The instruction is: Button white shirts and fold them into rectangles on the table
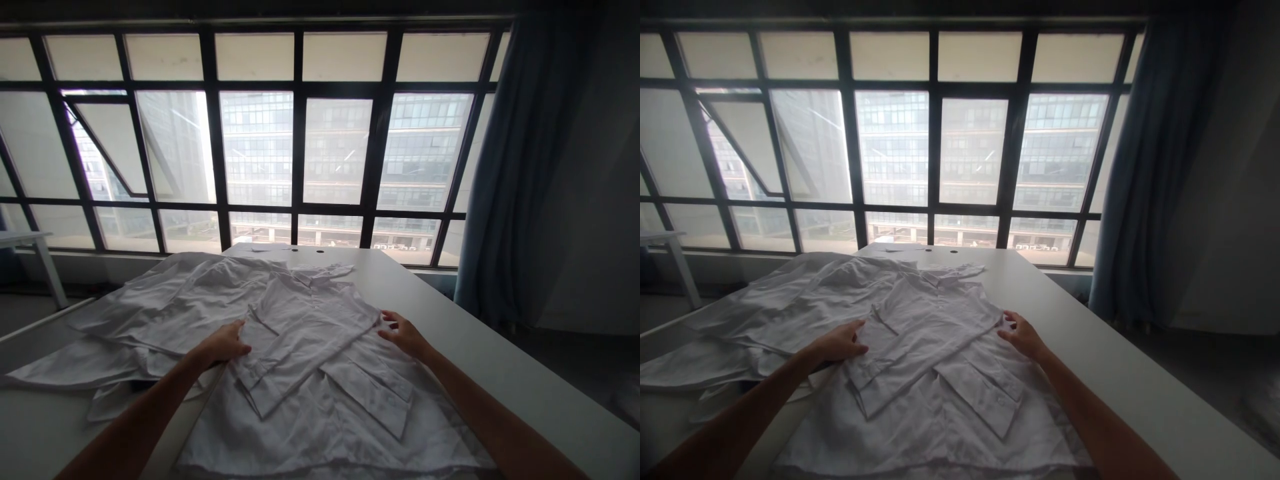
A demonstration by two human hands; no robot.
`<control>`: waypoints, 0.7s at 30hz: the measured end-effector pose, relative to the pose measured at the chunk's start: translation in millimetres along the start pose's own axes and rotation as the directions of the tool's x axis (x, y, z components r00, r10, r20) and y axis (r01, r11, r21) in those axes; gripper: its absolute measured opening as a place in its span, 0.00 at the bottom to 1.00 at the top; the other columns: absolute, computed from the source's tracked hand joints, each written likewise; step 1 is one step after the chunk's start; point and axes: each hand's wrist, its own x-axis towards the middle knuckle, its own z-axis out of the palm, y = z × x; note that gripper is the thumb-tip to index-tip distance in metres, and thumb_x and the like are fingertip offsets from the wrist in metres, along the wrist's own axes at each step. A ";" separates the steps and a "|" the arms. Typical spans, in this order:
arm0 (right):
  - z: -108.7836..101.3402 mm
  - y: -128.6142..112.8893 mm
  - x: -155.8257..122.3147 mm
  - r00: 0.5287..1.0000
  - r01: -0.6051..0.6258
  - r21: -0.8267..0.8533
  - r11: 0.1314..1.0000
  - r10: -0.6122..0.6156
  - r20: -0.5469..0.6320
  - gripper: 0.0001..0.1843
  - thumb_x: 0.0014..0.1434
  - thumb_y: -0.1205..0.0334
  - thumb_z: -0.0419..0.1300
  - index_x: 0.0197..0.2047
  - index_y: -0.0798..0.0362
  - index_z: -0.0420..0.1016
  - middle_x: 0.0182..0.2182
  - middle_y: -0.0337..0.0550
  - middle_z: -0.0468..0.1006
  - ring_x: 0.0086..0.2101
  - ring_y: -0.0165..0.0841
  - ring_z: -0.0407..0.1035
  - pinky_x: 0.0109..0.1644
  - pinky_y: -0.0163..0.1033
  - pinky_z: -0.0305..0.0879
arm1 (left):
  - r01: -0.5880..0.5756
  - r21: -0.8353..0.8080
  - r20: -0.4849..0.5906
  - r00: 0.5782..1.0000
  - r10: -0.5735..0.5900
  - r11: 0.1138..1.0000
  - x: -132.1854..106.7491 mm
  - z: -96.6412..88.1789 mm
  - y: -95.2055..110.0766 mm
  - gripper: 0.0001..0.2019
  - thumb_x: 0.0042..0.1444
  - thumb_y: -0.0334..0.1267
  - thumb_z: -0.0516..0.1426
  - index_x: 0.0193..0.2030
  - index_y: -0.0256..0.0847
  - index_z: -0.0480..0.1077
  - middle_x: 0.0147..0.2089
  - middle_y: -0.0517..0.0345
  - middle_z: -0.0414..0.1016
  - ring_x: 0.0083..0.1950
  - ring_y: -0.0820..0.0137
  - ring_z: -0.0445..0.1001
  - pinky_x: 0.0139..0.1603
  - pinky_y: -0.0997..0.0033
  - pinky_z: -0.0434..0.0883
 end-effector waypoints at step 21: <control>-50.4 -51.5 -45.4 0.886 -0.089 0.206 0.975 -0.017 0.463 0.27 0.47 0.42 0.65 0.41 0.57 0.75 0.28 0.38 0.68 0.22 0.24 0.55 0.19 0.30 0.49 | -0.449 0.171 0.419 0.839 0.347 0.877 -51.4 -15.3 147.5 0.18 0.43 0.34 0.60 0.44 0.43 0.74 0.27 0.64 0.70 0.29 0.71 0.70 0.31 0.74 0.69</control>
